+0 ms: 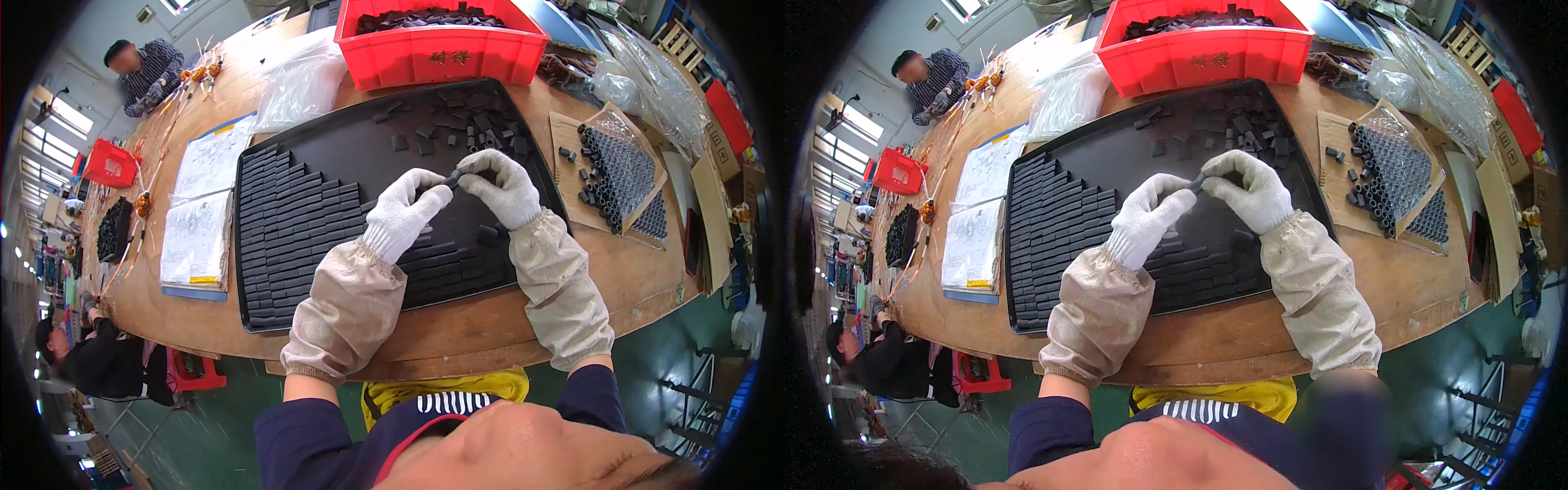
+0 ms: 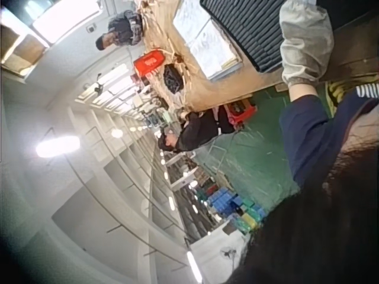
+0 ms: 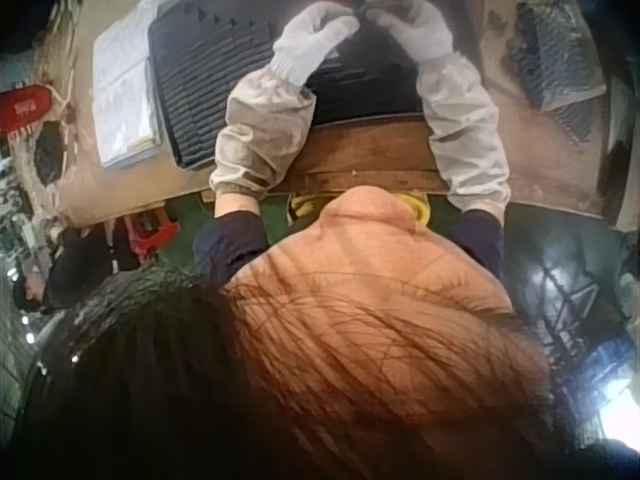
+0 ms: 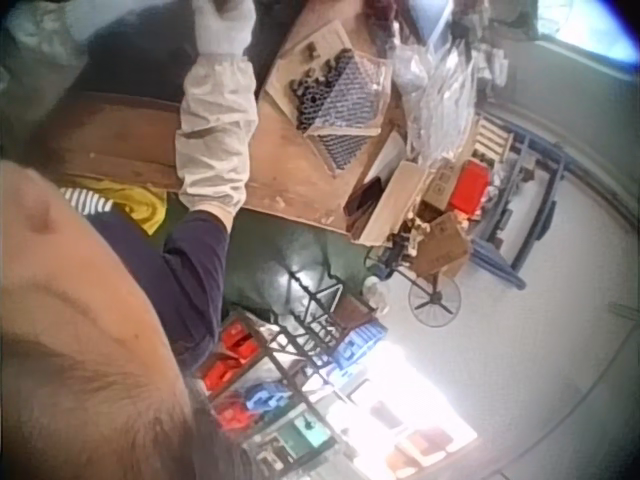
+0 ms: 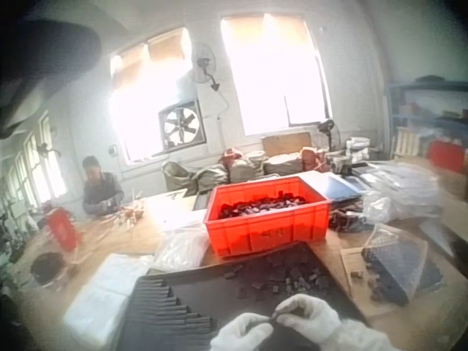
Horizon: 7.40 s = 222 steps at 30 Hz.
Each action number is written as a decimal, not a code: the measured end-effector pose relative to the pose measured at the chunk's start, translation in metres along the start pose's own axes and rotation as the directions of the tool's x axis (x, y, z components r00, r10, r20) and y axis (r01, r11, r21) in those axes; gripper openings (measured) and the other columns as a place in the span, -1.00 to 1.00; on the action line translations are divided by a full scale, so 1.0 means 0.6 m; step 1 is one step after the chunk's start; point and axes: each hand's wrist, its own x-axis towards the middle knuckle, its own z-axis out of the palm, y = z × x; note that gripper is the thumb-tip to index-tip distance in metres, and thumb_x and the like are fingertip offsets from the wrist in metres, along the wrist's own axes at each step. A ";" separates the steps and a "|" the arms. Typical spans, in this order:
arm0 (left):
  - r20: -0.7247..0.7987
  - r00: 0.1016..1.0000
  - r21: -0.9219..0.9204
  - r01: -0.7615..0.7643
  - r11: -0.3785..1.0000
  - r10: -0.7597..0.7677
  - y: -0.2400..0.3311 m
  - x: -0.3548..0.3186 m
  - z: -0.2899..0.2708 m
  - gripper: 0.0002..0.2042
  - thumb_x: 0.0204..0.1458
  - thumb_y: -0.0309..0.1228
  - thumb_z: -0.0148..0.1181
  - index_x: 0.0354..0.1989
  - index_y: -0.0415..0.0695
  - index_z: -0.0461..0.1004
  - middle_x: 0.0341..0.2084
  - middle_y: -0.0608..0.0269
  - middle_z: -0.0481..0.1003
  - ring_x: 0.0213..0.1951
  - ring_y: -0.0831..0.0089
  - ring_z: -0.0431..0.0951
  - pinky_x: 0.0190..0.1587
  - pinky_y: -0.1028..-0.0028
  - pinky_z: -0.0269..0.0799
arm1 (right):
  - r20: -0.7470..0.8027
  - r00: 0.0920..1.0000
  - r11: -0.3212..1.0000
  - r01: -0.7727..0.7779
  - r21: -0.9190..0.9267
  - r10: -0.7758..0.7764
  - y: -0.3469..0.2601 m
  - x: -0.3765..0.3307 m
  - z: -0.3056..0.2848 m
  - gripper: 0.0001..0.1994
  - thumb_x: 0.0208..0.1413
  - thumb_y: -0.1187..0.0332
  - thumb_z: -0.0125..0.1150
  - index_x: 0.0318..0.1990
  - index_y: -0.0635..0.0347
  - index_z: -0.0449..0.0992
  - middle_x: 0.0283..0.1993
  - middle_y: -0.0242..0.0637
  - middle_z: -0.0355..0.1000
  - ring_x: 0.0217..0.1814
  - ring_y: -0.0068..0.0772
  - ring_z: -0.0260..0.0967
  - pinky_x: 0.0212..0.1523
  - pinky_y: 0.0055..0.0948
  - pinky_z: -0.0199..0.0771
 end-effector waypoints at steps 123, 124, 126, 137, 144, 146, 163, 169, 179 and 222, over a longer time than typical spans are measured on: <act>0.110 0.993 -0.107 0.062 0.992 -0.050 0.002 0.000 -0.009 -0.60 0.25 -0.15 0.25 0.13 -0.15 0.52 -0.27 0.42 0.57 -0.41 0.73 0.40 -0.35 0.65 0.39 | -0.091 0.989 0.990 0.127 0.064 -0.120 0.007 -0.011 0.033 -0.73 0.28 0.56 0.19 0.12 0.25 0.48 -0.03 -0.32 0.53 0.01 -0.52 0.49 0.10 -0.49 0.49; 0.106 0.993 -0.137 0.066 0.988 -0.052 0.000 0.000 -0.010 -0.61 0.24 -0.15 0.25 0.12 -0.14 0.52 -0.26 0.42 0.57 -0.40 0.73 0.40 -0.33 0.64 0.40 | -0.069 0.985 0.985 0.162 0.056 -0.159 0.003 -0.010 0.032 -0.71 0.29 0.56 0.16 0.14 0.25 0.46 -0.03 -0.33 0.53 0.01 -0.53 0.48 0.11 -0.49 0.48; 0.085 0.995 -0.154 0.061 0.986 -0.048 0.000 0.000 -0.010 -0.62 0.24 -0.15 0.25 0.10 -0.13 0.52 -0.24 0.42 0.57 -0.37 0.74 0.41 -0.30 0.64 0.40 | -0.024 0.972 0.971 0.234 0.042 -0.233 -0.003 -0.010 0.028 -0.69 0.31 0.57 0.11 0.19 0.27 0.44 -0.02 -0.33 0.53 0.02 -0.55 0.47 0.12 -0.49 0.47; -0.108 0.993 -0.146 -0.068 0.987 0.052 -0.005 0.007 -0.007 -0.66 0.24 -0.15 0.26 0.09 -0.05 0.55 -0.23 0.50 0.57 -0.32 0.79 0.44 -0.31 0.69 0.39 | 0.070 0.923 0.753 0.351 -0.556 -0.378 -0.015 -0.008 0.039 -0.69 -0.05 0.59 0.36 -0.11 0.12 0.61 -0.18 -0.18 0.55 -0.11 -0.06 0.55 -0.12 -0.24 0.56; -0.166 0.984 -0.415 -0.130 0.900 0.066 -0.014 0.015 -0.021 -0.67 0.26 -0.15 0.25 0.07 -0.06 0.58 -0.37 0.53 0.49 -0.45 0.82 0.31 -0.44 0.74 0.24 | 0.407 0.869 0.453 0.494 -0.742 -0.281 0.018 -0.018 0.056 -0.74 -0.02 0.40 0.35 -0.12 -0.02 0.60 -0.16 -0.35 0.56 -0.03 -0.18 0.52 0.03 -0.19 0.45; -0.143 0.987 -0.423 -0.125 0.897 0.071 -0.015 0.014 -0.021 -0.64 0.28 -0.11 0.22 0.09 -0.07 0.57 -0.38 0.53 0.48 -0.44 0.81 0.31 -0.44 0.74 0.23 | 0.478 0.819 0.401 0.573 -0.715 -0.318 0.018 -0.023 0.062 -0.72 -0.03 0.41 0.33 -0.11 -0.02 0.60 -0.15 -0.36 0.57 -0.02 -0.20 0.52 0.05 -0.18 0.44; 0.207 0.975 -0.323 0.150 0.935 -0.085 0.003 -0.009 -0.009 -0.12 0.19 0.48 -0.39 0.28 -0.05 0.40 -0.61 0.49 0.27 -0.62 0.67 0.14 -0.58 0.61 -0.03 | 0.178 0.757 0.456 0.544 -0.704 -0.629 -0.019 -0.011 0.055 -0.65 -0.13 0.47 0.44 -0.10 -0.03 0.65 0.01 -0.23 0.53 0.06 -0.06 0.49 0.07 -0.15 0.49; 0.215 0.974 -0.220 0.113 0.969 -0.065 0.009 -0.017 -0.002 -0.19 0.19 0.47 -0.31 0.18 -0.02 0.44 -0.60 0.50 0.25 -0.60 0.70 0.14 -0.57 0.62 -0.02 | 0.195 0.772 0.486 0.552 -0.678 -0.606 -0.026 -0.019 0.052 -0.64 -0.18 0.50 0.45 -0.14 -0.03 0.65 0.05 -0.17 0.52 0.10 0.01 0.48 0.12 -0.11 0.47; 0.113 0.994 -0.051 0.006 0.999 0.000 -0.001 0.001 -0.002 -0.60 0.24 -0.05 0.27 0.08 -0.07 0.50 -0.38 0.49 0.44 -0.52 0.77 0.24 -0.48 0.68 0.20 | 0.115 0.774 0.397 0.439 -0.806 -0.623 -0.021 -0.014 0.028 -0.72 -0.09 0.54 0.37 -0.19 -0.02 0.63 0.03 -0.16 0.52 0.09 0.01 0.48 0.10 -0.14 0.48; 0.047 0.988 0.081 -0.149 0.985 0.146 -0.012 0.007 -0.009 -0.62 0.25 -0.17 0.24 0.09 -0.18 0.56 -0.32 0.42 0.56 -0.31 0.69 0.44 -0.27 0.62 0.40 | 0.018 0.997 0.974 0.081 -0.211 -0.080 0.000 -0.005 0.007 -0.79 0.19 0.58 0.26 -0.04 0.19 0.59 -0.11 -0.37 0.55 -0.06 -0.57 0.48 -0.03 -0.50 0.50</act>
